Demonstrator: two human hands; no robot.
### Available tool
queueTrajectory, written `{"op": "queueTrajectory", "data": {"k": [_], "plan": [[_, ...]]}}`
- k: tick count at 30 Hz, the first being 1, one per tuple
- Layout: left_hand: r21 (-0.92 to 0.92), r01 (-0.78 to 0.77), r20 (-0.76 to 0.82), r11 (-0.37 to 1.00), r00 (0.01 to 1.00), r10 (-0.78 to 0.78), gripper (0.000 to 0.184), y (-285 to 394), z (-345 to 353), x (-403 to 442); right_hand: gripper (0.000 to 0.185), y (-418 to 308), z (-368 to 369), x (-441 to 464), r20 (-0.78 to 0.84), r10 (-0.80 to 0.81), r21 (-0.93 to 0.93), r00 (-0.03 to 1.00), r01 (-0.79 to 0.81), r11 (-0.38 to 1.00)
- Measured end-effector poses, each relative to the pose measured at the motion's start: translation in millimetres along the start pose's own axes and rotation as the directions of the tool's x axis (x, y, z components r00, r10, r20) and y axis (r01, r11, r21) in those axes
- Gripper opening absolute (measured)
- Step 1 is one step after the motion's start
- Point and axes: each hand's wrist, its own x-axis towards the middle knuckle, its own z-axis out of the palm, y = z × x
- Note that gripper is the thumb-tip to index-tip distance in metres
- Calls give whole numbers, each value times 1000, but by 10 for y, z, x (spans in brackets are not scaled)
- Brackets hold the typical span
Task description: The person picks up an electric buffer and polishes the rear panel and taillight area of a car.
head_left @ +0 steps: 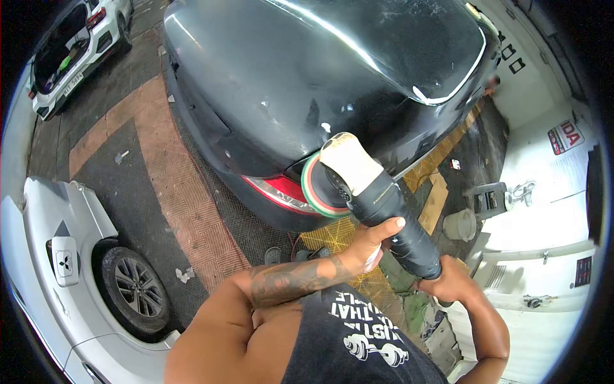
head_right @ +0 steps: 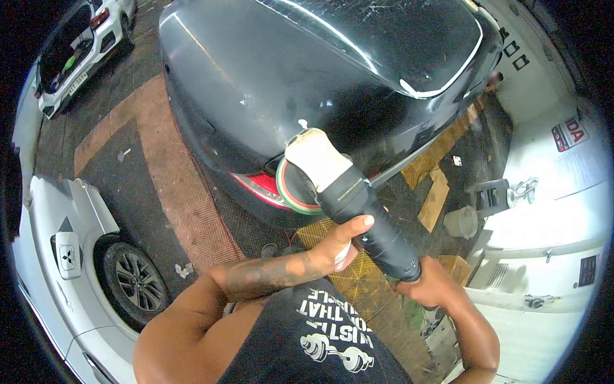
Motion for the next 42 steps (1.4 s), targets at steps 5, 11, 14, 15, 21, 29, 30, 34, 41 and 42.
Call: {"op": "queueTrajectory", "data": {"k": [5,11,14,15,21,29,30,34,41,42], "plan": [[-18,-63,16,998,998,63,54,63,-15,-130,40,227,138,120,20,28,-58,999,-27,998],[-43,39,22,998,999,-38,50,-55,55,55,44,330,131,54,12,77,79,997,-78,994],[-39,30,17,999,999,-29,49,-31,21,-14,40,398,178,84,-20,-5,56,1000,6,998],[-33,31,11,999,999,-30,48,-27,-2,-62,39,333,195,73,8,-20,64,1000,19,998],[-14,0,-10,1000,1000,0,46,-143,30,18,33,380,231,48,-28,-53,129,998,56,990],[4,-17,-4,1000,1000,17,55,42,-112,-151,34,145,228,107,33,-80,38,996,78,996],[6,-34,3,999,999,34,57,54,-118,-164,34,169,216,104,36,-76,38,996,75,996],[-41,34,-4,999,999,-34,55,-49,13,-6,38,100,82,-12,35,54,2,998,-54,999],[-22,-5,-6,1000,1000,5,49,3,10,-61,43,276,252,43,26,64,98,998,-66,993],[-21,2,1,1000,1000,-2,49,-11,18,-37,43,353,292,72,20,69,103,997,-71,992]]}}
